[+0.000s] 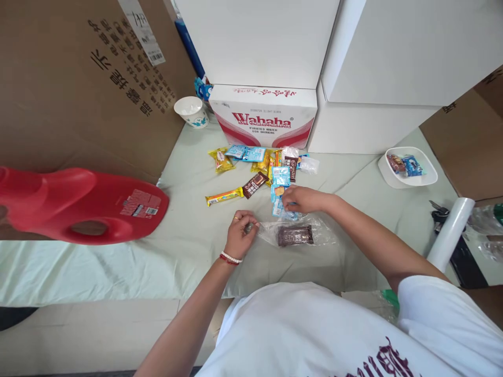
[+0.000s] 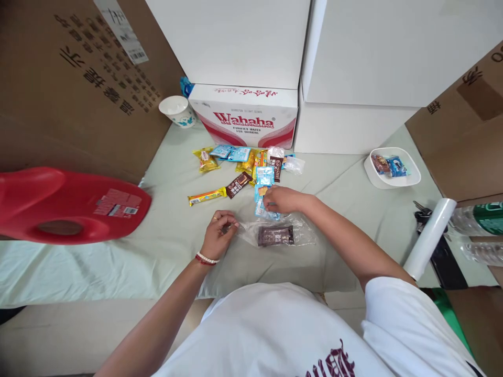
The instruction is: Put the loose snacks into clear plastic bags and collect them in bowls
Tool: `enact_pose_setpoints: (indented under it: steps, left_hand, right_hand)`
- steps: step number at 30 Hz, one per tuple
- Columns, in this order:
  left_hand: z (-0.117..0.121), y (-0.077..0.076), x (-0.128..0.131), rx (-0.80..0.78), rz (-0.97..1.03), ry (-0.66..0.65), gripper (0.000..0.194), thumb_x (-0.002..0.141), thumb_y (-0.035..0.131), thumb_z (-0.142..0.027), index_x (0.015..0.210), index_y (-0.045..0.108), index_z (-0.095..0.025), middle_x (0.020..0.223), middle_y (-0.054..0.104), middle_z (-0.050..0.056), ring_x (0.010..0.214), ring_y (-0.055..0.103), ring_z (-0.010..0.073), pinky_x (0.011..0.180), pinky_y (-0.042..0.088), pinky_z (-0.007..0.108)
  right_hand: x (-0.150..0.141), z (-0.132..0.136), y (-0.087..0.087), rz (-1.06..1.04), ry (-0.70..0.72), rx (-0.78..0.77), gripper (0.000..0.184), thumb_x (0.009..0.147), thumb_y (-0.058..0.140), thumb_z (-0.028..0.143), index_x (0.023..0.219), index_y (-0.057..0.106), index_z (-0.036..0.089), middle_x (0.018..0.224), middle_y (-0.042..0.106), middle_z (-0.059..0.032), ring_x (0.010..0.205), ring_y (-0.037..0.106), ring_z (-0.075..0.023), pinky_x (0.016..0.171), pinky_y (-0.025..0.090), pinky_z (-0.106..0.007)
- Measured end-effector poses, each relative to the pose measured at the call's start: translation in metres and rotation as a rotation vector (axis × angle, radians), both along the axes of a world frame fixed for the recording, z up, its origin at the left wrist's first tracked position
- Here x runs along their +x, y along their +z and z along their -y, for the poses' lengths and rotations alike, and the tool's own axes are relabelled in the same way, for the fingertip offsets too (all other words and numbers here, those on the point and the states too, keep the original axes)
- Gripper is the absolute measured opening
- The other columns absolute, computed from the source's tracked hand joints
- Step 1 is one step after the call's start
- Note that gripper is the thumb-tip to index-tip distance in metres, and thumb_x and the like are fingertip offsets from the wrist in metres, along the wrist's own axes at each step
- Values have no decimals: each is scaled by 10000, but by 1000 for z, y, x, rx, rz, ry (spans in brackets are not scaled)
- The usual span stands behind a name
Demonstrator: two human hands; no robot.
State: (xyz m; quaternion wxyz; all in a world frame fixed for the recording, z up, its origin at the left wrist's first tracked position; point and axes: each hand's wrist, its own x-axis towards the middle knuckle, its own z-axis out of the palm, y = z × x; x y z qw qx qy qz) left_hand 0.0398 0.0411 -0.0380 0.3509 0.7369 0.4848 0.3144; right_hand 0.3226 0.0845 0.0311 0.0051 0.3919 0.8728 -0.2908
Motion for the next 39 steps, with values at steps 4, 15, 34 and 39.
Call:
enact_pose_setpoints:
  steps: [4, 15, 34, 39]
  left_hand:
    - [2, 0, -1, 26, 33, 15, 143, 890, 614, -307, 808, 662, -201, 1098, 599, 87, 1068, 610, 223, 908, 527, 369]
    - [5, -4, -2, 6, 110, 28, 98, 860, 645, -280, 785, 642, -217, 1083, 613, 78, 1059, 620, 225, 923, 522, 380]
    - [7, 1, 2, 40, 176, 3, 165, 884, 648, -275, 791, 525, -217, 1178, 586, 97, 1107, 637, 227, 970, 526, 411]
    - [9, 2, 9, 43, 169, -57, 187, 871, 665, -257, 802, 495, -224, 1183, 582, 95, 1127, 628, 225, 971, 524, 403]
  right_hand:
    - [-6, -16, 5, 83, -150, -12, 263, 1025, 504, 267, 1033, 738, 147, 1006, 735, -101, 916, 662, -217, 865, 499, -325]
    - [48, 21, -16, 46, 41, 165, 715, 759, 741, 53, 1427, 618, 279, 1691, 262, -84, 1552, 185, -354, 1225, 272, -548]
    - [-51, -39, -17, 133, -378, -78, 202, 978, 564, 279, 941, 712, 147, 948, 746, -101, 873, 643, -206, 722, 396, -258]
    - [-58, -42, -23, 131, -377, -79, 208, 985, 517, 222, 997, 706, 137, 1028, 749, -117, 939, 657, -216, 787, 443, -265]
